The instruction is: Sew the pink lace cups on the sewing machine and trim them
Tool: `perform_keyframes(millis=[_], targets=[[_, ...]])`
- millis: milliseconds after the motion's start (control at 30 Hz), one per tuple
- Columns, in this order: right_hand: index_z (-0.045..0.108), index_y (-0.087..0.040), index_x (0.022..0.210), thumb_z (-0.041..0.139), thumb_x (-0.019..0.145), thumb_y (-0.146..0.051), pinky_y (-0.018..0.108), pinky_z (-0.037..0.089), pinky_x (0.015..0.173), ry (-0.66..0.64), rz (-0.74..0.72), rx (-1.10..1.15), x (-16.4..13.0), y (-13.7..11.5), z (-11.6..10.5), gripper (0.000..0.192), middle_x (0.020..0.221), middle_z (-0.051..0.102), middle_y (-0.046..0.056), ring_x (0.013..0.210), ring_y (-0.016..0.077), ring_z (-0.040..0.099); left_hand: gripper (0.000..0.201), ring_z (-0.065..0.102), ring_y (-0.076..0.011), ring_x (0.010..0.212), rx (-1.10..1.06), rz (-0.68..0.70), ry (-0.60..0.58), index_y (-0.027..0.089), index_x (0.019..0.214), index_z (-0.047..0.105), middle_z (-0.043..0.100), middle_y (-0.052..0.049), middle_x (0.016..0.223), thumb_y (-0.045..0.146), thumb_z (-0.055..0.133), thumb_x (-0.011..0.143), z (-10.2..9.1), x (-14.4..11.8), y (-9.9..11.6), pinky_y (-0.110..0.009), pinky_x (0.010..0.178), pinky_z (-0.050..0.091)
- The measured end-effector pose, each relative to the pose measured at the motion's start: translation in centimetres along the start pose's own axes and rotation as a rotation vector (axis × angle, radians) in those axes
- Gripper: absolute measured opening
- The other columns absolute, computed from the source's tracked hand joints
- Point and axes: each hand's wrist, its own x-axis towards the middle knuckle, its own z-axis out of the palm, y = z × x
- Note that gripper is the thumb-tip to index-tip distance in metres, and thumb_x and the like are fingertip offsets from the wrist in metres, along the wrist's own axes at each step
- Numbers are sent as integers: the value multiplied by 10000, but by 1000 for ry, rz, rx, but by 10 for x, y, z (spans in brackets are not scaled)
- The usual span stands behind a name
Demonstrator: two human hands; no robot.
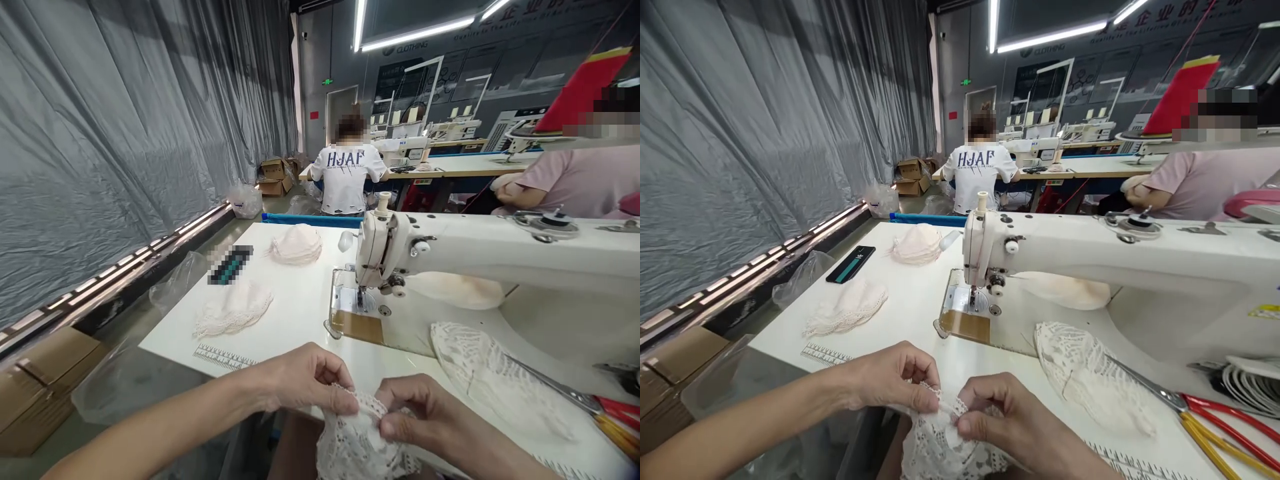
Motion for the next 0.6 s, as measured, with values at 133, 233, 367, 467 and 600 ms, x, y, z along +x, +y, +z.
perform_keyframes(millis=[133,233,367,467,600], targets=[[679,-138,732,693,738,-380,251,352,643,-56,-41,2,-12,-1,10,243,701,561,2,698,140,490,392,448,-68,575,77,0,10,116,686,653,558,31,595,374,847,463,2,-14,-4,-196,554,358],[668,-149,736,673,754,-386,253,349,648,-75,-45,5,-18,-3,14,238,715,540,-3,713,143,485,411,382,-54,549,123,-11,-2,122,687,663,511,53,551,331,871,400,1,-20,-4,-181,502,297],[618,-159,744,659,763,-401,246,339,641,-74,-30,-34,-22,-1,17,246,711,517,-13,704,136,464,436,378,-53,524,154,-12,-16,121,710,666,480,58,525,360,866,405,4,-23,-7,-182,480,285],[581,-160,725,664,749,-425,236,312,592,-76,-27,-36,-21,2,20,279,655,474,-30,643,116,413,451,398,-62,519,177,-14,-12,120,711,664,497,47,529,397,856,411,8,-24,-10,-189,476,298],[608,-149,717,653,756,-436,235,302,580,-49,-28,-82,-19,5,23,294,638,463,-29,631,113,394,444,387,-64,514,221,-17,33,124,679,656,495,46,530,391,864,392,9,-25,-15,-188,459,269]])
